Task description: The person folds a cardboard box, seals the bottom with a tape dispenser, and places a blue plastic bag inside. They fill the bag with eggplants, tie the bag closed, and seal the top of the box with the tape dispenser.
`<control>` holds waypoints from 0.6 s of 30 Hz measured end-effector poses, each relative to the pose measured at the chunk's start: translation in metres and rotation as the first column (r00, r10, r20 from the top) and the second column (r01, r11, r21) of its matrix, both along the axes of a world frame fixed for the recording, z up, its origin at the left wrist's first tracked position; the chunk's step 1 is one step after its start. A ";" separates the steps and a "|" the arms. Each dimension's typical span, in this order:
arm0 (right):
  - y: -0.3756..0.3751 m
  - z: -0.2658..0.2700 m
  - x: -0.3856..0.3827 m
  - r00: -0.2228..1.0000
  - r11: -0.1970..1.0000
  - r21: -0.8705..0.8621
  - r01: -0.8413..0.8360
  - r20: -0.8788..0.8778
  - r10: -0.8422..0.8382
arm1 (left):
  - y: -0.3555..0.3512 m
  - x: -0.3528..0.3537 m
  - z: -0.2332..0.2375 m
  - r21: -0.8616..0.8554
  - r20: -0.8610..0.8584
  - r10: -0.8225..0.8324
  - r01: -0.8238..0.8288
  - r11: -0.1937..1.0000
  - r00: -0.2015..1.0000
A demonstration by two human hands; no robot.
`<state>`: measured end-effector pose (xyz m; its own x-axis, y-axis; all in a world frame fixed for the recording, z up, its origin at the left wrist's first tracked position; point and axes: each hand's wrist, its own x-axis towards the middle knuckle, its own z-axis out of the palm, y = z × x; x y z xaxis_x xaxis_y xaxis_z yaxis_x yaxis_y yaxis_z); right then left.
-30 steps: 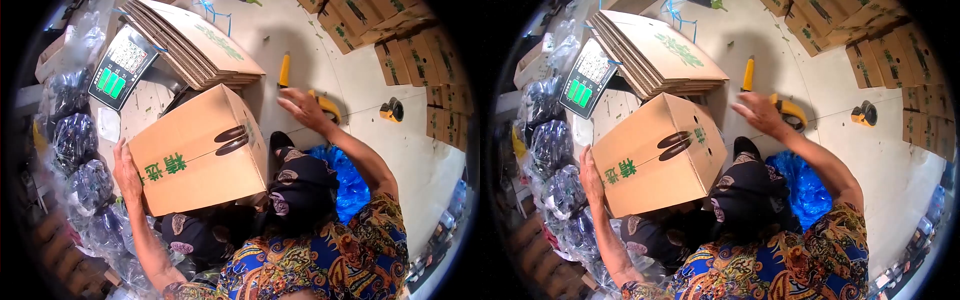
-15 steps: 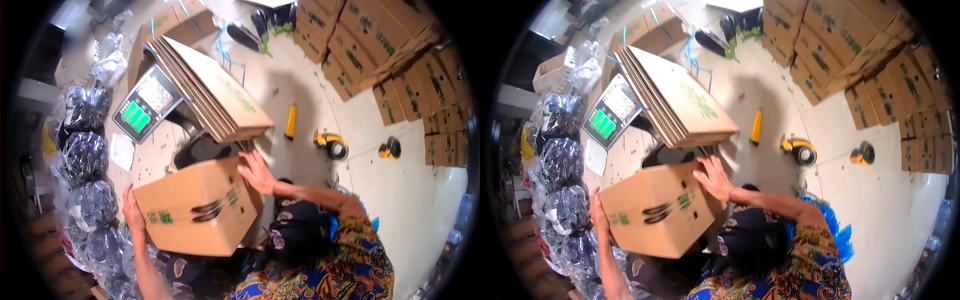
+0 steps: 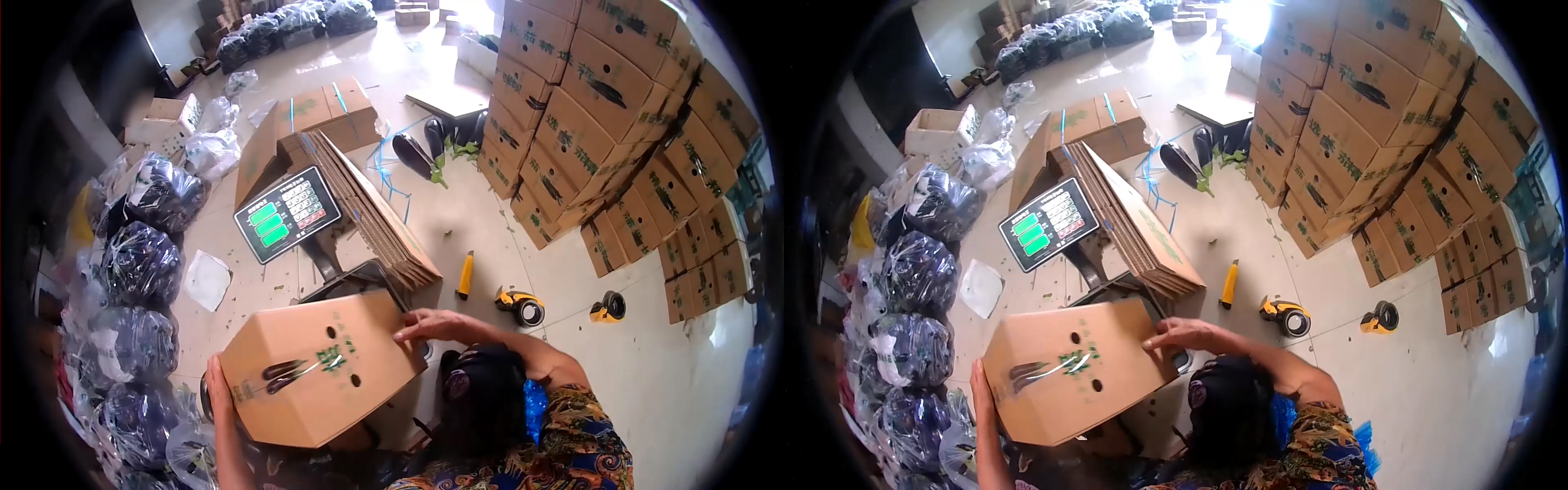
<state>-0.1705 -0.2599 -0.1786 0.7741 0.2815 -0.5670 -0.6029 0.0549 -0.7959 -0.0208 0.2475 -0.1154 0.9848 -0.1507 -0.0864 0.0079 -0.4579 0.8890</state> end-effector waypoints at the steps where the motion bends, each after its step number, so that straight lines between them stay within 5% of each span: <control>1: -0.002 0.031 0.008 0.998 0.995 0.080 -0.062 0.029 0.060 | 0.003 -0.005 0.004 -0.174 -0.114 0.030 -0.049 0.983 0.993; 3: 0.000 0.109 0.019 0.975 0.971 0.217 -0.104 0.216 0.056 | -0.005 -0.019 0.027 -0.485 -0.346 0.028 -0.205 0.850 0.938; 5: 0.013 0.181 0.024 0.909 0.949 0.296 -0.109 0.417 -0.026 | -0.018 -0.025 0.041 -0.692 -0.362 -0.101 -0.195 0.696 0.927; 7: 0.030 0.238 0.018 0.865 0.953 0.259 -0.156 0.502 0.005 | -0.019 -0.024 0.054 -0.617 -0.260 -0.164 -0.034 0.786 0.952; 9: 0.052 0.287 0.005 0.808 0.968 0.144 -0.205 0.584 0.084 | -0.020 -0.012 0.078 -0.253 -0.224 -0.131 0.072 0.965 0.966; 10: 0.066 0.301 -0.004 0.722 0.973 -0.126 -0.193 0.653 0.228 | -0.029 -0.020 0.089 -0.126 -0.224 -0.082 0.054 0.991 0.971; 12: 0.093 0.306 -0.024 0.550 0.799 -0.594 -0.095 0.638 0.540 | -0.047 -0.026 0.105 -0.211 -0.299 -0.110 0.046 0.976 0.948; 13: 0.102 0.296 -0.033 0.543 0.850 -0.514 -0.113 0.685 0.486 | -0.065 -0.031 0.120 -0.202 -0.311 -0.116 0.054 0.978 0.943; 14: 0.109 0.278 -0.040 0.354 0.868 -0.486 -0.101 0.798 0.488 | -0.074 -0.032 0.121 -0.249 -0.306 -0.175 0.099 0.963 0.936; 18: 0.133 0.243 -0.067 0.263 0.542 -0.836 -0.082 0.507 0.821 | -0.133 -0.053 0.139 -0.367 -0.351 -0.359 0.226 0.902 0.865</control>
<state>-0.2377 -0.1266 0.0647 0.7258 0.6869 0.0377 0.6018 -0.6075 -0.5184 -0.0737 0.1147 0.0232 0.7787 -0.5102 -0.3651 0.3025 -0.2044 0.9310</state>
